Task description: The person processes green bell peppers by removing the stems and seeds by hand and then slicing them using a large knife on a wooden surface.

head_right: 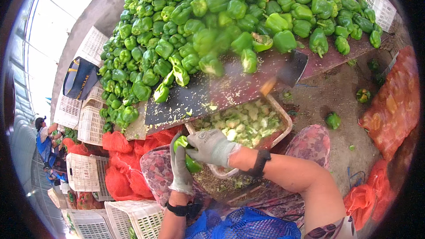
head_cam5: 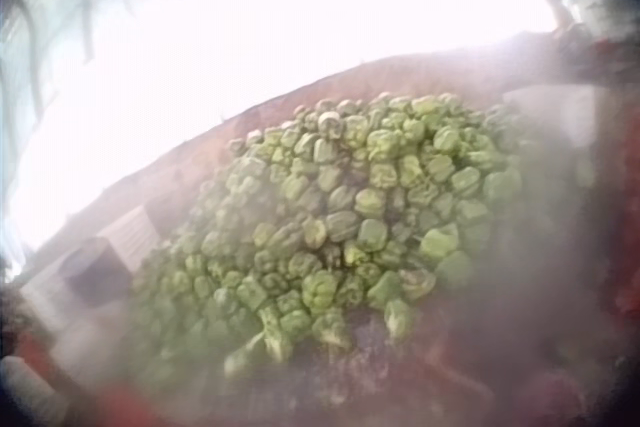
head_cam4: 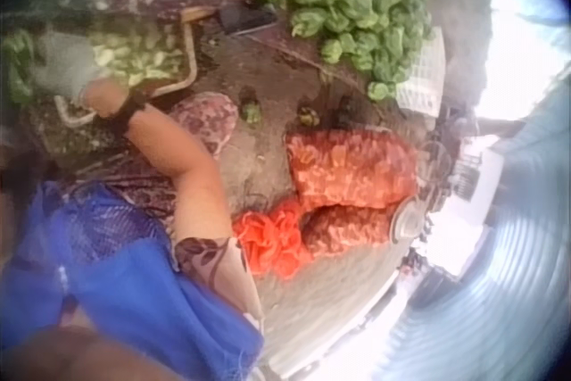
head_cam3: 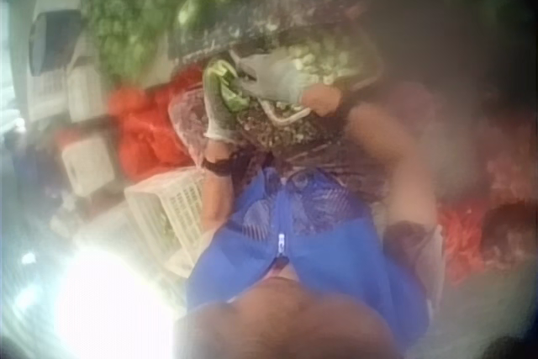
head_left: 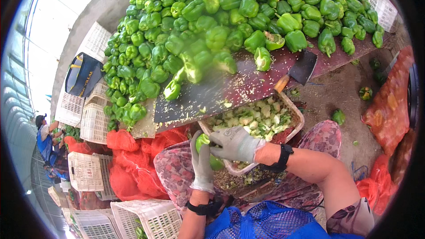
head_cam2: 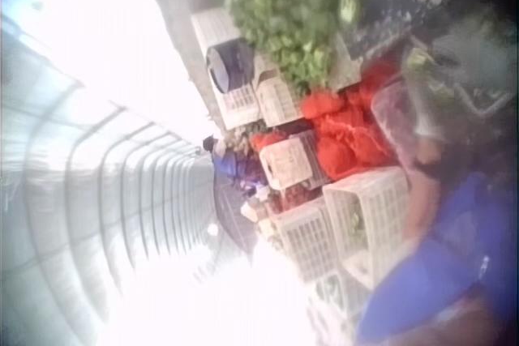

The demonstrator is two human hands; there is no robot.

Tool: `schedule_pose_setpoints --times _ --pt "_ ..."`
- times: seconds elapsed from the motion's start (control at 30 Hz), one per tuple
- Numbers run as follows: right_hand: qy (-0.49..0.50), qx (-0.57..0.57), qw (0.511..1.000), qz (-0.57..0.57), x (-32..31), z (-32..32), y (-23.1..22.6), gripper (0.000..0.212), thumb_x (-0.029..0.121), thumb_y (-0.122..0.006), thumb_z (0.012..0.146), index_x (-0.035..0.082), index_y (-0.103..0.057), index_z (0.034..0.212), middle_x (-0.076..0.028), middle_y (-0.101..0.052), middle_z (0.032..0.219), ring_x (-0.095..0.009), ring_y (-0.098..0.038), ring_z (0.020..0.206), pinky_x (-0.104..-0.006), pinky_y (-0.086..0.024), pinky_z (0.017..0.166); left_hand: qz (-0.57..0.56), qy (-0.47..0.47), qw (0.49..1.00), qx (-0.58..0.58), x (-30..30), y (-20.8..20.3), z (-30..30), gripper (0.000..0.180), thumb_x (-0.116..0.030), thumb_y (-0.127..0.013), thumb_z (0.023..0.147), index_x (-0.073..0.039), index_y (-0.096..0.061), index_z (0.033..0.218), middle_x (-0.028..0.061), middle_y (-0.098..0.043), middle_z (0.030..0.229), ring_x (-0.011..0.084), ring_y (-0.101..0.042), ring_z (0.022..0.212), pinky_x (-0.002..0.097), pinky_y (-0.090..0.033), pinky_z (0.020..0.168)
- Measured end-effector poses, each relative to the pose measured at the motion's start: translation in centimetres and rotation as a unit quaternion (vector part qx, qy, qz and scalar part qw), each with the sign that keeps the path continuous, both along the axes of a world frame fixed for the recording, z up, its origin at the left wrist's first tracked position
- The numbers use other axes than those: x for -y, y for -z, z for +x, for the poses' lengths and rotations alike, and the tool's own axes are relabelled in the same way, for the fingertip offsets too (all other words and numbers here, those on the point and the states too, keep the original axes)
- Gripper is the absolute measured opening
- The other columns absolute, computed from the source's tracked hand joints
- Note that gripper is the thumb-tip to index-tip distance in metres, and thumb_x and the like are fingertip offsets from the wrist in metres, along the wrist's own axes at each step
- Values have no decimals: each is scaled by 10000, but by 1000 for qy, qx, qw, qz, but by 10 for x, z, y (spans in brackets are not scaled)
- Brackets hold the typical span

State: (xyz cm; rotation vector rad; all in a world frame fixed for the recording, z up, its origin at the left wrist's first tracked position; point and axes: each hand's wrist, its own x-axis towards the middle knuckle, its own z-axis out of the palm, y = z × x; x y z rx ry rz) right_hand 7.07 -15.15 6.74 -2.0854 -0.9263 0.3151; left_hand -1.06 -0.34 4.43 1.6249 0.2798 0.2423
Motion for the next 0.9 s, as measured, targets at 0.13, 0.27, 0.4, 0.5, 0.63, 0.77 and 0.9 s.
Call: schedule_pose_setpoints --times 0.13,0.27,0.4,0.5,0.63,0.77,0.9 --pt "7 -68 996 51 -3 1 19 347 399 -594 890 57 -614 953 -136 -627 864 -291 -617 702 -391 -490 657 -63 16 998 1 17 -9 2 564 -282 -525 945 -18 -356 1413 108 -509 1260 190 -508 1114 321 -410 980" --pt "-41 -170 980 96 2 8 12 361 420 -578 886 66 -626 932 -152 -639 844 -302 -605 743 -394 -487 689 -11 93 995 -22 0 -26 1 594 -208 -583 878 -32 -387 1410 104 -520 1241 199 -509 1126 325 -401 1000" --pt "-8 -25 999 38 7 18 24 296 360 -560 894 68 -604 923 -159 -632 843 -339 -641 824 -443 -486 722 218 -29 973 63 -17 -40 17 637 -80 -597 834 -6 -361 1421 155 -510 1250 228 -533 1074 346 -459 927" --pt "-5 158 985 66 4 13 33 266 197 -588 850 93 -572 1093 -111 -640 908 -309 -655 813 -414 -521 676 432 -57 881 186 -15 -37 25 671 -83 -623 820 5 -346 1424 189 -508 1239 276 -534 1071 387 -459 930" --pt "13 131 981 -140 0 51 20 370 158 -583 830 81 -571 1192 -142 -657 1017 -327 -650 898 -408 -523 815 571 105 809 89 -31 -52 12 840 -272 -810 658 30 -437 1347 234 -513 1189 373 -546 1061 460 -457 923" --pt "306 282 873 -254 36 142 29 497 243 -648 839 28 -542 1275 -176 -542 1314 -350 -503 1206 -406 -393 1041 576 -117 807 57 -90 -88 -33 829 -175 -781 665 31 -404 1374 247 -496 1229 391 -509 1100 462 -432 944" --pt "470 173 857 -119 95 194 61 748 172 -672 835 195 -319 1494 -230 -423 1429 -362 -451 1293 -411 -411 1045 609 -332 719 -47 -177 -109 -114 781 -155 -736 754 23 -355 1412 268 -493 1240 423 -477 1140 476 -400 977"
